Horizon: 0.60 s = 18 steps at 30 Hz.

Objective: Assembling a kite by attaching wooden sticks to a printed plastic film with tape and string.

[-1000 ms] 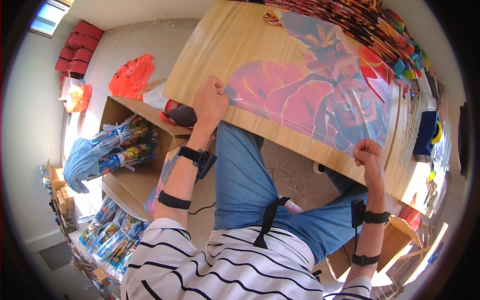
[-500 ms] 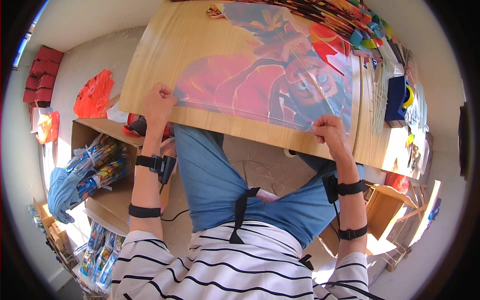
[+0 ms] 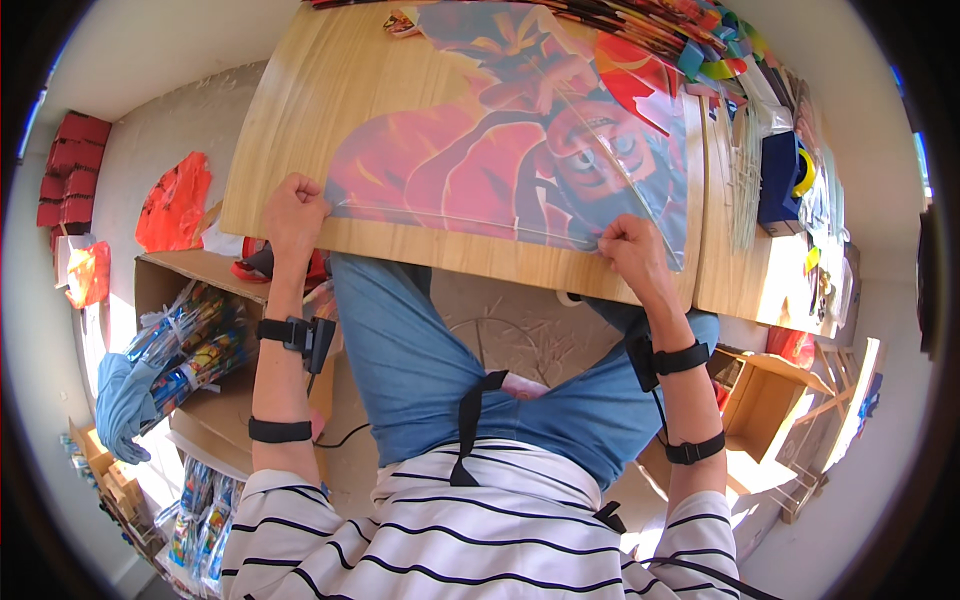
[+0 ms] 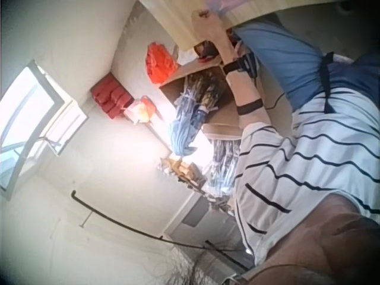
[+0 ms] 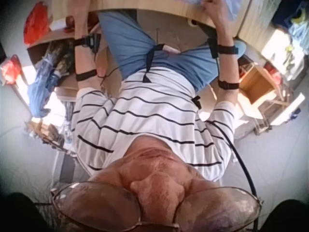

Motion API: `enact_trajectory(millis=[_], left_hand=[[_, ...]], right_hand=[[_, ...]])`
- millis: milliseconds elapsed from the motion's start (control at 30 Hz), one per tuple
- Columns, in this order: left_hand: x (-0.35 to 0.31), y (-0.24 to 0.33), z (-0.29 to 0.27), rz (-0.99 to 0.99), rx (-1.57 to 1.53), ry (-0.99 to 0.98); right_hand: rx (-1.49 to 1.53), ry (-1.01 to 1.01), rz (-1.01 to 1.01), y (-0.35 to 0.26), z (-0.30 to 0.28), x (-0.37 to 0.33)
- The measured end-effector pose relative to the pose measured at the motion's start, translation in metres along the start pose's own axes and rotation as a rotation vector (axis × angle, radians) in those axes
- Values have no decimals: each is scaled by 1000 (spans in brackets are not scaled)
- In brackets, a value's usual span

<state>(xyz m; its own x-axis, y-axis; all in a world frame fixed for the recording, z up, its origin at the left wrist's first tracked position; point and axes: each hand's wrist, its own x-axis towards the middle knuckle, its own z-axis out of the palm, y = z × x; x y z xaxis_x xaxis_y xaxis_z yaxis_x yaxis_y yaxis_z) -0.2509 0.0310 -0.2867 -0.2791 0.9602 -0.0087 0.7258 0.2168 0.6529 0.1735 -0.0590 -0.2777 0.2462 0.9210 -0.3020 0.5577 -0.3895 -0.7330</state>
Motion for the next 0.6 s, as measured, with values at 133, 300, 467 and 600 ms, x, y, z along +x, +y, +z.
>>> enact_trajectory(millis=[133,300,467,600], left_hand=[[-1,4,0,0,-18,-10],[0,1,0,-8,-99,-26],[3,-4,1,-14,-77,-35],[8,-14,3,-4,-36,-16]], right_hand=[[-50,30,-24,9,2,1],[-40,54,-22,12,6,1],[-56,60,-28,4,8,-1],[-65,64,-47,4,9,-1]])
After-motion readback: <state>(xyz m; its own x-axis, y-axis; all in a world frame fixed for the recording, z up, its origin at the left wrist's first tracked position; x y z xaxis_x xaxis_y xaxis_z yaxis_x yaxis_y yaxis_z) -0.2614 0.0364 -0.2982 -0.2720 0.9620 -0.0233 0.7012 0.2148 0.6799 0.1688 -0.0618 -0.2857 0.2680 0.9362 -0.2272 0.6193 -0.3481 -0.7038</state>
